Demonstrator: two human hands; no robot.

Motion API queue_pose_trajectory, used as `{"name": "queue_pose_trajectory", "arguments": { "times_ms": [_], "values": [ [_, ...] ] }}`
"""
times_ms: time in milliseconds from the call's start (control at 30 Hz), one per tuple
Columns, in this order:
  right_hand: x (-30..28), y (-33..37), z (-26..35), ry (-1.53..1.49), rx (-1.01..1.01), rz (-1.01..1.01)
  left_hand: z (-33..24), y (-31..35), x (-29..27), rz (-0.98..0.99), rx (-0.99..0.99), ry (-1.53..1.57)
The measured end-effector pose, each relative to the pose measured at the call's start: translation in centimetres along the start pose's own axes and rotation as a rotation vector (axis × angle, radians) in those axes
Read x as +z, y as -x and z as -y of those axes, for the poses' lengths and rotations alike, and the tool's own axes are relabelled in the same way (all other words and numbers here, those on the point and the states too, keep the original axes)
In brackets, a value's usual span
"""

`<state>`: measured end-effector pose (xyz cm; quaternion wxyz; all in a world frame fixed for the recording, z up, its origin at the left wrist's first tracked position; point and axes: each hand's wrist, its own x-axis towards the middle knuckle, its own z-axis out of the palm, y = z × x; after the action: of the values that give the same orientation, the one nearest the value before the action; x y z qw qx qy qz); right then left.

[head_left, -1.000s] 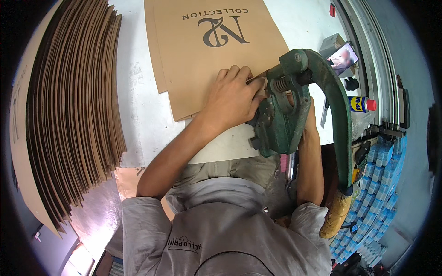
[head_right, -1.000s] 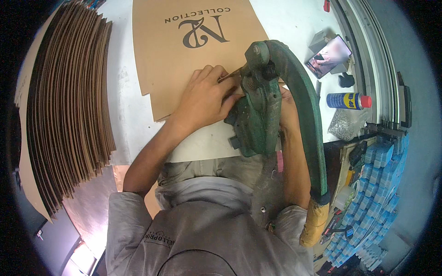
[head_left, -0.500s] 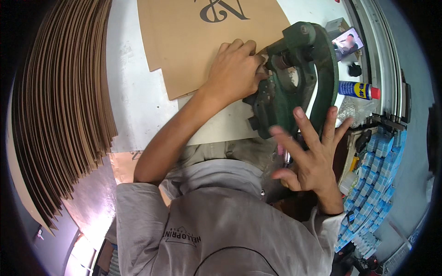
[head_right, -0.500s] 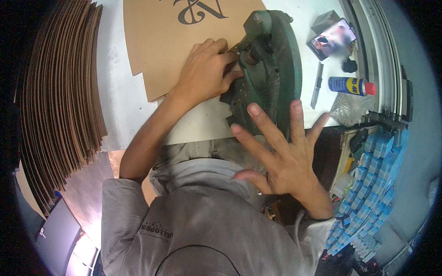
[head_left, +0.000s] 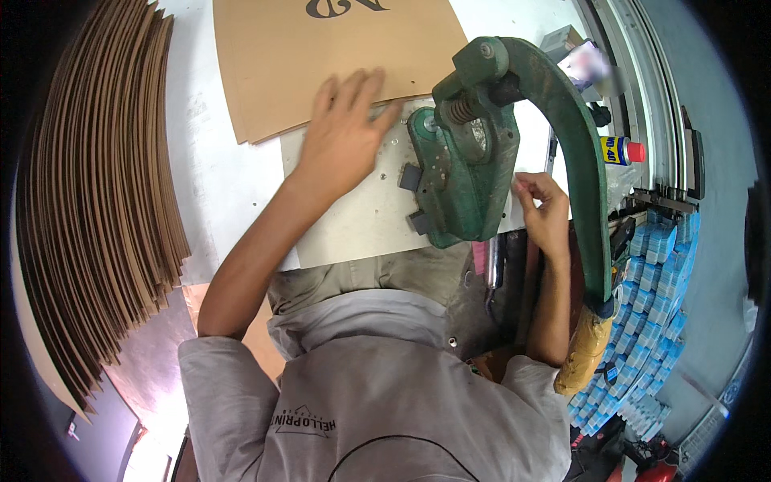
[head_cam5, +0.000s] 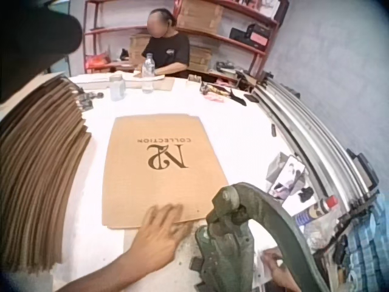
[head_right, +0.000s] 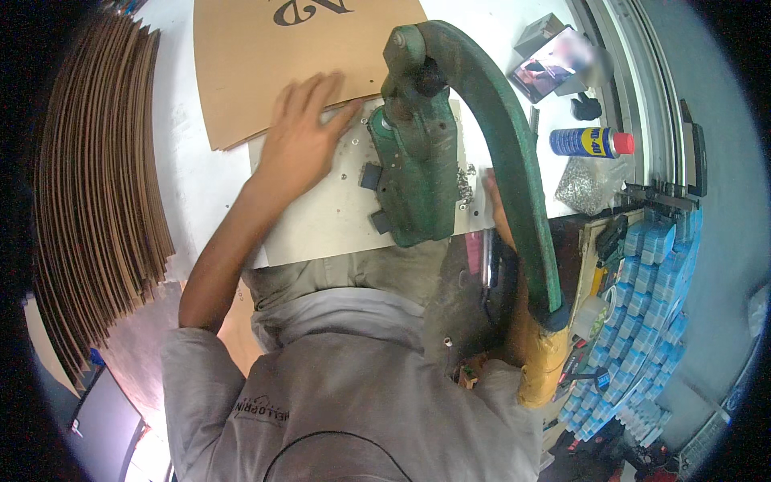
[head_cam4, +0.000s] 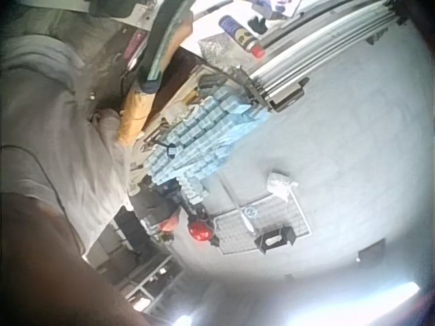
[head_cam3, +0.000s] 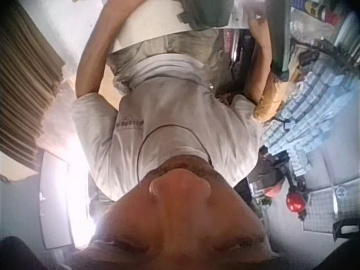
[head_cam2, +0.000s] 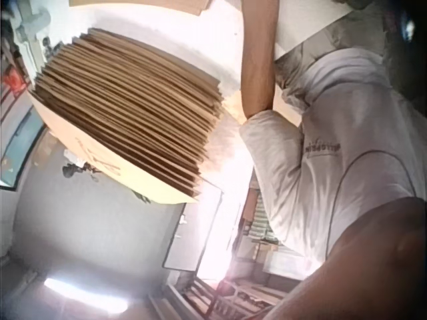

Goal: The person repeatedly places brown paper bags under a green manual hole punch, inserts metal fasteners, and presses the handle to punch holes. They then remove the punched bags and set them aside, continuing the cycle with the next bag from a stack.

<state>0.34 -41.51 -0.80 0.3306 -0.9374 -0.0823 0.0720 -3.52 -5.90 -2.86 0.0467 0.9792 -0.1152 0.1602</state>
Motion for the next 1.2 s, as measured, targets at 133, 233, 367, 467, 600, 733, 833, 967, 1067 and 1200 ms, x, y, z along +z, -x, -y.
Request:
{"name": "queue_pose_trajectory", "arguments": {
  "times_ms": [133, 233, 367, 467, 600, 733, 833, 967, 1067, 1200],
  "values": [
    [2.0, 0.0, 3.4, -0.007, -0.017, -0.003, 2.2, 3.4, -2.3, -0.022, -0.119, 0.089],
    [2.9, -0.8, 1.9, 0.059, -0.305, -0.109, 4.3, 4.3, -2.4, 0.075, -0.15, 0.017],
    [3.2, -2.4, 2.8, -0.188, -0.306, -0.029, 6.0, 4.0, -1.6, 0.046, -0.156, 0.036],
    [5.0, -4.8, 5.6, -0.428, -0.264, 0.105, 6.3, 2.6, -1.8, 0.077, -0.185, 0.094],
    [6.9, -7.7, 6.0, -0.505, -0.282, 0.29, 6.4, 1.4, -1.2, 0.029, -0.145, 0.085],
    [8.2, -8.6, 3.6, -0.64, -0.18, 0.382, 6.9, 1.4, -0.1, -0.018, -0.145, 0.121],
    [7.9, -8.4, 3.0, -0.561, -0.178, 0.369, 6.6, 1.1, 0.1, -0.069, -0.151, 0.169],
    [8.8, -8.2, 3.1, -0.535, -0.246, 0.218, 6.0, 0.6, 0.8, -0.078, -0.17, 0.168],
    [8.3, -7.9, 3.5, -0.507, -0.243, 0.21, 5.9, 0.5, 0.6, -0.075, -0.172, 0.166],
    [7.8, -7.7, 3.6, -0.503, -0.209, 0.238, 5.9, 0.6, 1.0, -0.072, -0.189, 0.18]
  ]
}}
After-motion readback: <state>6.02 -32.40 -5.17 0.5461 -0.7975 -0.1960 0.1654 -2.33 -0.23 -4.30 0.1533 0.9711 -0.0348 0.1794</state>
